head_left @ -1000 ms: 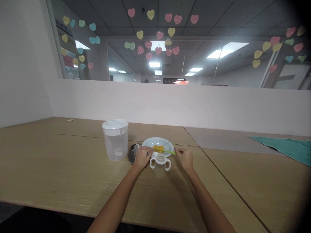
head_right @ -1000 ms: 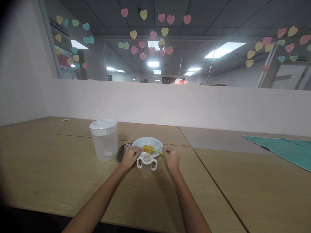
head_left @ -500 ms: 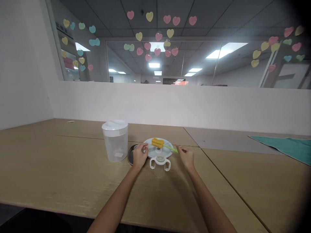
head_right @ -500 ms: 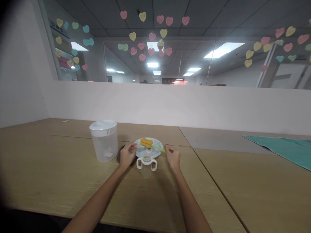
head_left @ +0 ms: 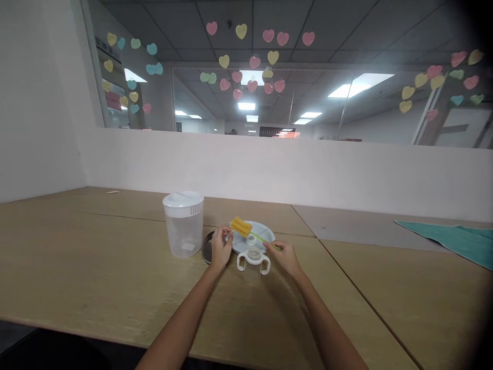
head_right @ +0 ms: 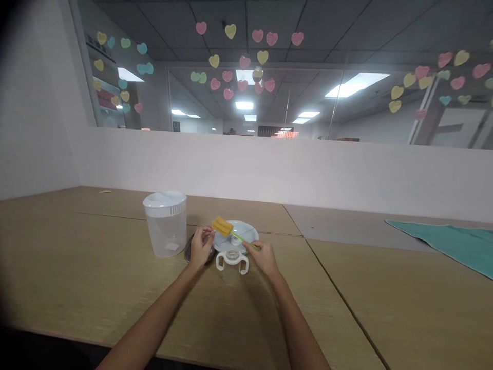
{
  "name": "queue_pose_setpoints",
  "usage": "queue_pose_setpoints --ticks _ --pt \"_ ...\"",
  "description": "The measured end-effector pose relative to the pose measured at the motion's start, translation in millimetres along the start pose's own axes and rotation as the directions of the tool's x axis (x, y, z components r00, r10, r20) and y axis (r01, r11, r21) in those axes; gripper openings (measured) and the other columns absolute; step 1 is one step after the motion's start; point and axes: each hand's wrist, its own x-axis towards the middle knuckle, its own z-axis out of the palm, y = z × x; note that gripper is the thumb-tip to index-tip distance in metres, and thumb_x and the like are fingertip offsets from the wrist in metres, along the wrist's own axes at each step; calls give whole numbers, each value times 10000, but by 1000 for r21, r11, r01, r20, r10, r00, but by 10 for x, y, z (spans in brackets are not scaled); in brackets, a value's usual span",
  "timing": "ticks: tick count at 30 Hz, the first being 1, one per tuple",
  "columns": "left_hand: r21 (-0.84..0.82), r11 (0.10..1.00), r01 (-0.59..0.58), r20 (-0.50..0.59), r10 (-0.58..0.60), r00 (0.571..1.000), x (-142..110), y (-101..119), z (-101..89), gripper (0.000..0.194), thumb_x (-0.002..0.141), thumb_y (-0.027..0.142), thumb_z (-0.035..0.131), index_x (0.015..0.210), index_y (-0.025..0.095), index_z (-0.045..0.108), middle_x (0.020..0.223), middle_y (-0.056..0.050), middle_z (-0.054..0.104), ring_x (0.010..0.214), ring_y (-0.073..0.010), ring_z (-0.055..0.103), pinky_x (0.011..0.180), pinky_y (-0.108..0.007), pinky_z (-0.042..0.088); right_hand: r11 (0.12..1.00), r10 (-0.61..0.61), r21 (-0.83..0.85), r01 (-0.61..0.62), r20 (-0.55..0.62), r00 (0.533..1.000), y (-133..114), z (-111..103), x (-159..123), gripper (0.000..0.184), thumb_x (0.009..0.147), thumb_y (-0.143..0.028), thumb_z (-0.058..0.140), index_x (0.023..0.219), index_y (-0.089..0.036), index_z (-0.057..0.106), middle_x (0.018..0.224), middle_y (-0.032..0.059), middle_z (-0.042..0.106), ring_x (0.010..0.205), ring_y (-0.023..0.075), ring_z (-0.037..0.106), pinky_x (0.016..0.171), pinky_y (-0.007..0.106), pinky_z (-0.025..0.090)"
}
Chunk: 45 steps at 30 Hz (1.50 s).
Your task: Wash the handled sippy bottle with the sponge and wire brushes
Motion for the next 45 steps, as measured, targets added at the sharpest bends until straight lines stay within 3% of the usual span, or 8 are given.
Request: queue_pose_setpoints --ticks 9,15,19,25,28,35,40,45 --pt "-101 994 51 57 -46 997 -1 -18 15 184 818 368 488 851 188 509 974 -68 642 879 -146 630 806 -271 497 996 -46 -81 36 -120 992 -27 -53 -5 520 743 -595 516 609 -121 680 612 46 632 625 177 552 577 242 378" --pt "-74 996 44 97 -37 995 -20 93 -12 120 836 310 442 851 206 500 983 -57 648 957 -155 611 864 -291 471 960 -61 -280 -9 -241 969 9 -37 -23 532 766 -600 471 640 -132 690 623 57 639 589 164 531 567 236 353" --pt "78 997 1 117 -10 993 -56 151 -13 108 829 276 448 852 211 531 987 -45 658 986 -170 604 871 -299 450 995 -35 -96 22 -135 990 -26 -30 -19 539 742 -613 497 589 -122 661 574 27 587 598 154 510 561 228 345" --pt "90 994 63 -26 -61 998 -50 130 -20 148 824 333 475 839 201 539 904 -36 666 912 -156 626 775 -245 458 996 20 86 -14 -63 998 -73 -45 -10 445 718 -539 573 553 -131 638 582 26 589 617 147 508 608 236 373" --pt "106 990 92 -59 -86 995 -37 121 -27 168 823 355 483 836 198 541 851 -22 658 891 -149 625 752 -230 449 984 95 157 -88 -42 995 -52 -38 -4 431 688 -540 604 553 -132 636 527 11 549 514 113 448 522 226 342" --pt "140 986 88 -76 -78 994 -34 128 -35 168 829 352 476 840 196 536 858 -31 653 851 -149 618 737 -239 447 890 253 387 -241 21 967 -25 25 -11 475 612 -600 662 572 -130 612 378 -75 312 381 58 229 384 214 199" --pt "155 981 115 -130 -95 987 -9 51 -50 150 828 337 478 853 202 537 887 -35 646 879 -156 608 780 -262 441 797 230 576 -182 -10 973 -60 -89 -11 435 641 -581 656 590 -157 574 398 -113 190 384 49 150 376 207 188" --pt "158 981 116 -121 -97 988 -15 32 -62 136 827 306 472 860 197 546 863 -34 655 846 -151 613 763 -258 446 888 209 418 -192 6 978 -92 -109 -21 458 658 -601 619 573 -152 593 386 -87 263 373 62 229 388 214 238"
